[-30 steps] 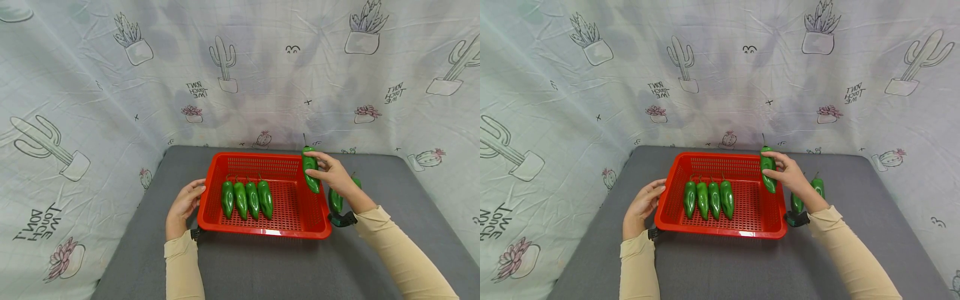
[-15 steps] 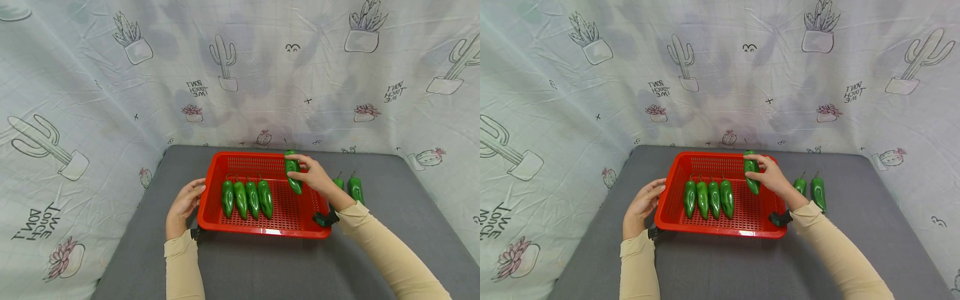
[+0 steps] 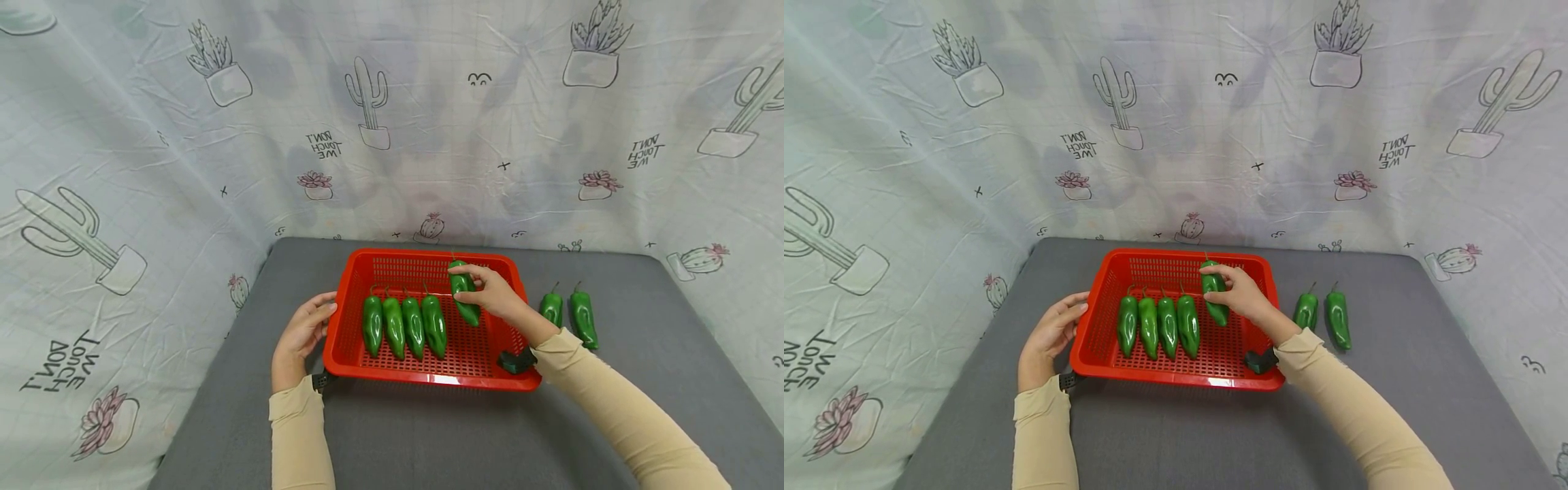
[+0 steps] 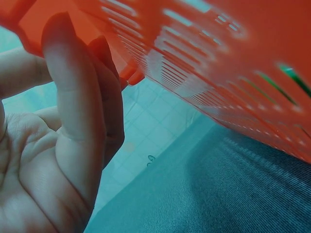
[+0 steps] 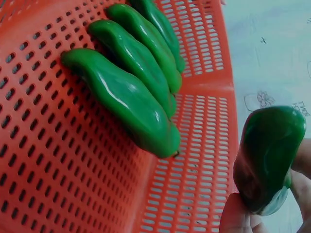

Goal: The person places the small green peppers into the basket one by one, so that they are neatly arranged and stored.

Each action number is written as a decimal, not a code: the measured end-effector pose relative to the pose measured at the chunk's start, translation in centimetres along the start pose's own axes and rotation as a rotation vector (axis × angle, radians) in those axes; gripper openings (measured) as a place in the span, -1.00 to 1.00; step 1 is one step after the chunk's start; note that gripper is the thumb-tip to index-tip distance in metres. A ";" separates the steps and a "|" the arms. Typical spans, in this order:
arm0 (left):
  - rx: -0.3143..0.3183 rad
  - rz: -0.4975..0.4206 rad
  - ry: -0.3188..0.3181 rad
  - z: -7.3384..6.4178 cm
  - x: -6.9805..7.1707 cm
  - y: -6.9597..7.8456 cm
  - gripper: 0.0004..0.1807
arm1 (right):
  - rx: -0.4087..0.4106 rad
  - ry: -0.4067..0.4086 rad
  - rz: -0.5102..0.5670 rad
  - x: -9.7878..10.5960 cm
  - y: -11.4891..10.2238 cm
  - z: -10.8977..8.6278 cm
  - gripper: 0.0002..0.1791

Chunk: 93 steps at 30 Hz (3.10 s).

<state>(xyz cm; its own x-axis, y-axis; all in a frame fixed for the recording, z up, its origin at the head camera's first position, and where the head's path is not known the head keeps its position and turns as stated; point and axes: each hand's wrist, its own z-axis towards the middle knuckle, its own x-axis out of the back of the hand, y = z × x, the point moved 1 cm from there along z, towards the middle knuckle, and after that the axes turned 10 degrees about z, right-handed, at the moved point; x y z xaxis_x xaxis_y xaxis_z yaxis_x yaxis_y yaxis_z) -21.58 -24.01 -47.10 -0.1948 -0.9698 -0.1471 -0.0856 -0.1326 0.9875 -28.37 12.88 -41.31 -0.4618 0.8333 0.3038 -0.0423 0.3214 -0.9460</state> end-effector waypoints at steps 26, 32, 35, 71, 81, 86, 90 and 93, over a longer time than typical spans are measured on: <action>-0.001 -0.007 -0.001 0.1 0.0 0.2 -0.63 | -0.168 -0.045 0.026 -2.0 1.4 0.9 -0.44; 0.011 -0.007 0.004 0.2 0.0 0.2 -0.61 | -0.189 -0.048 -0.019 -2.4 2.0 1.2 -0.46; 0.013 -0.004 0.005 0.2 0.0 0.2 -0.59 | -0.189 -0.053 -0.040 -2.5 2.2 1.1 -0.47; 0.009 -0.010 -0.002 0.2 -0.2 0.3 -0.58 | -0.182 -0.110 -0.357 -3.5 3.1 1.5 -0.33; 0.009 -0.003 0.000 0.1 -0.2 0.2 -0.57 | -0.217 -0.127 -0.323 -3.4 3.0 1.6 -0.29; 0.013 0.001 0.006 0.2 -0.2 0.1 -0.57 | -0.222 -0.137 -0.327 -3.5 2.9 1.5 -0.25; 0.010 0.001 0.004 0.2 -0.2 0.2 -0.56 | -0.210 -0.135 -0.332 -3.4 2.9 1.6 -0.22; 0.003 0.004 0.003 0.2 -0.2 0.2 -0.56 | -0.207 -0.119 -0.335 -3.2 2.8 1.6 -0.20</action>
<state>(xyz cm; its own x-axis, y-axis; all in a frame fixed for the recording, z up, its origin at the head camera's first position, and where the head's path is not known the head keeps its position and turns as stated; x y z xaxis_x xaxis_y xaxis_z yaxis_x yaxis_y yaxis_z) -21.73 -23.83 -46.84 -0.1925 -0.9708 -0.1430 -0.0876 -0.1282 0.9879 -28.41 10.37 -45.13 -0.5522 0.6135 0.5645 -0.0342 0.6599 -0.7506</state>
